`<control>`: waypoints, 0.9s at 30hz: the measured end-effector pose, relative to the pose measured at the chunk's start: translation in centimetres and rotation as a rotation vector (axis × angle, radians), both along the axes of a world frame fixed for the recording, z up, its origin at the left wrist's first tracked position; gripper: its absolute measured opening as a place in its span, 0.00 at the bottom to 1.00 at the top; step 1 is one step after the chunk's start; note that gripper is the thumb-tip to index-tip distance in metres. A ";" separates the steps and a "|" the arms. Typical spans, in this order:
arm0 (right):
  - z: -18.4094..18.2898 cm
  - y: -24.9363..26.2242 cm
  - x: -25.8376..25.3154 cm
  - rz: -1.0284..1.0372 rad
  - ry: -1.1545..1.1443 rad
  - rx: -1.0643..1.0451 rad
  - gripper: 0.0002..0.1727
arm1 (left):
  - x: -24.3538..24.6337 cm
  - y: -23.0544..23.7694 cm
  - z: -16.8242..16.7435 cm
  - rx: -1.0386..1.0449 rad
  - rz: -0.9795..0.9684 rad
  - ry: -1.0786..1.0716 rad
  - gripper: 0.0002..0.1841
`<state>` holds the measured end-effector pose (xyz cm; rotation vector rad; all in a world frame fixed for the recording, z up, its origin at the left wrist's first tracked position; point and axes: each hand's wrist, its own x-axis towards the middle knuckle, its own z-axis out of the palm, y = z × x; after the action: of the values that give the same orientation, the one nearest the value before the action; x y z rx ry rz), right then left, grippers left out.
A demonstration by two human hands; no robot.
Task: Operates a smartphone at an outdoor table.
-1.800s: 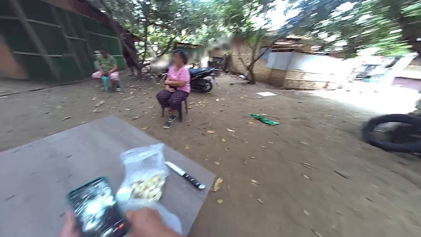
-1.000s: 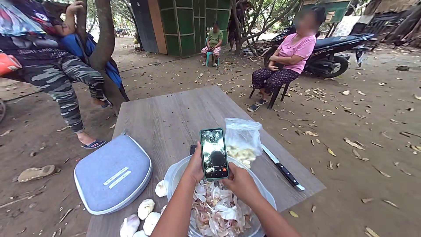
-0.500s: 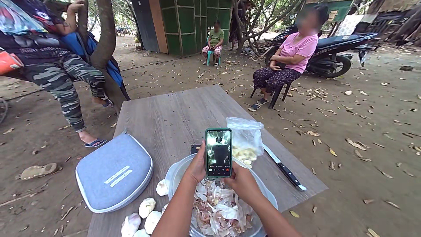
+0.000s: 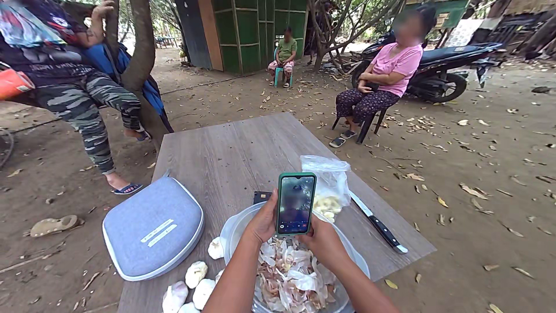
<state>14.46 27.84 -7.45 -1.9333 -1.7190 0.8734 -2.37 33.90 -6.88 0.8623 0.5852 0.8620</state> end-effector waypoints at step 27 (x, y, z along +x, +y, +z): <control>-0.6 -0.1 0.1 0.041 0.037 0.110 0.21 | 0.0 0.3 0.1 -0.061 0.061 -0.071 0.36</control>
<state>14.58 27.74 -8.05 -1.8058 -1.7535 0.8057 -2.36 34.17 -6.83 0.7586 0.5754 0.9214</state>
